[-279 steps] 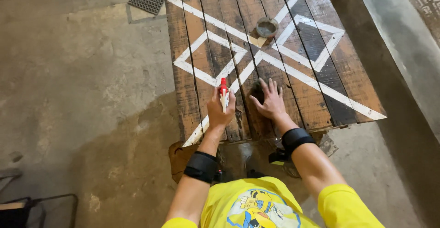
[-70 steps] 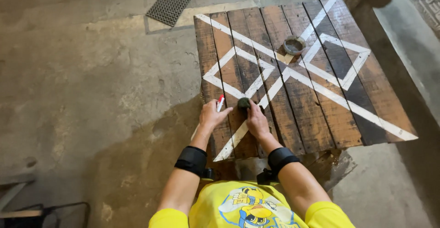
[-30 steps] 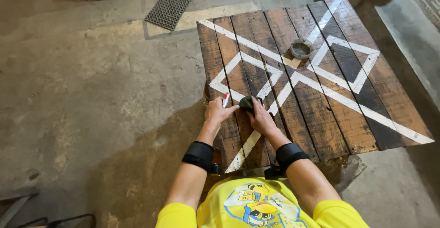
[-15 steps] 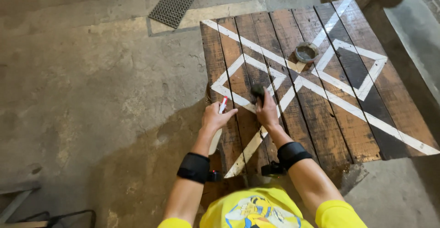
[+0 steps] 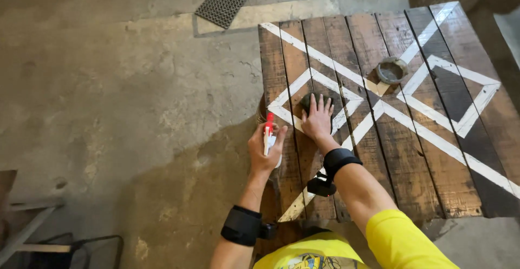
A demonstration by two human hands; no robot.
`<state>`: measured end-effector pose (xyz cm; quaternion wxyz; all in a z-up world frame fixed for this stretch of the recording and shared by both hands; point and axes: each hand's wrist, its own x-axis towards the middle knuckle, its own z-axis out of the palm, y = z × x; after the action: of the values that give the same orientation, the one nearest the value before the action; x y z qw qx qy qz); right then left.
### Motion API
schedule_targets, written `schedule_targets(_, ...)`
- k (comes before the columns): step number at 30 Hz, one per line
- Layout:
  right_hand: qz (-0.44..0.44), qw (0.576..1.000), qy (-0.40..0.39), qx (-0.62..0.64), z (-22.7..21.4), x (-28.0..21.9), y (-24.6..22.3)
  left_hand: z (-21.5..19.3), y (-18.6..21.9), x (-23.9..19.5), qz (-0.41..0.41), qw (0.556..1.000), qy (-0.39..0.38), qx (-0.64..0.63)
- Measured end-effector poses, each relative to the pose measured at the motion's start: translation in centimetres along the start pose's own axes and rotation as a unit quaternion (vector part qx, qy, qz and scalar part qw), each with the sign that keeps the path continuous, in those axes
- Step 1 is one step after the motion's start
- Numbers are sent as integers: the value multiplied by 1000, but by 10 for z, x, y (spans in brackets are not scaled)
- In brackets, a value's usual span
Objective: The person sprays a liquid from a bottle onto a small wooden stool and wipes it with a green cloth. They then move to a larger wooden table with white geometric patterns and repeatedly spray and wipe its surface.
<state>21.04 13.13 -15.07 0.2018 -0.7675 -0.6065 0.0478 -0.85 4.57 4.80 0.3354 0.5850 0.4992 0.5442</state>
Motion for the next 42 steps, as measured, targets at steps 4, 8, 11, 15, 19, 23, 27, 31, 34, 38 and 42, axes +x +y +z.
schedule_targets(4, -7, 1000, 1, 2, -1, 5, -6, 3, -4, -6, 42, 999, 15, 10)
schedule_targets(8, -34, 999, -9, 21, -4, 15, -23, 7, -15, -7, 50, 998, 11, -19)
schedule_targets(11, -61, 997, -23, 33, -1, 20, -33, 7, -21, -8, 32, 999, 6, -23)
schedule_targets(15, -102, 993, -46, 47, 3, 23, -39, 8, -22, -8, 38, 999, 16, -19)
schedule_targets(19, -144, 985, -52, 76, -13, 12, -43, 11, -25, -7, 50, 998, 18, -15)
schedule_targets(23, -185, 970, -94, 130, -32, -5, -57, 13, -32, -10, 62, 998, 28, -17)
schedule_targets(27, -239, 948, -126, 167, -47, -21, -66, 14, -36, -12, 54, 997, 35, -40)
schedule_targets(31, -276, 928, -152, 199, -50, -22, -53, 12, -32, -14, 55, 997, 46, -17)
schedule_targets(34, -224, 925, -194, 239, -53, -19, -55, 7, -30, -17, 43, 998, 37, -17)
schedule_targets(38, -148, 942, -104, 284, -29, -1, -69, 3, -49, -15, 71, 995, 66, 16)
schedule_targets(42, -164, 976, -56, 132, -19, -7, -97, -10, -56, -10, 29, 998, 63, -9)
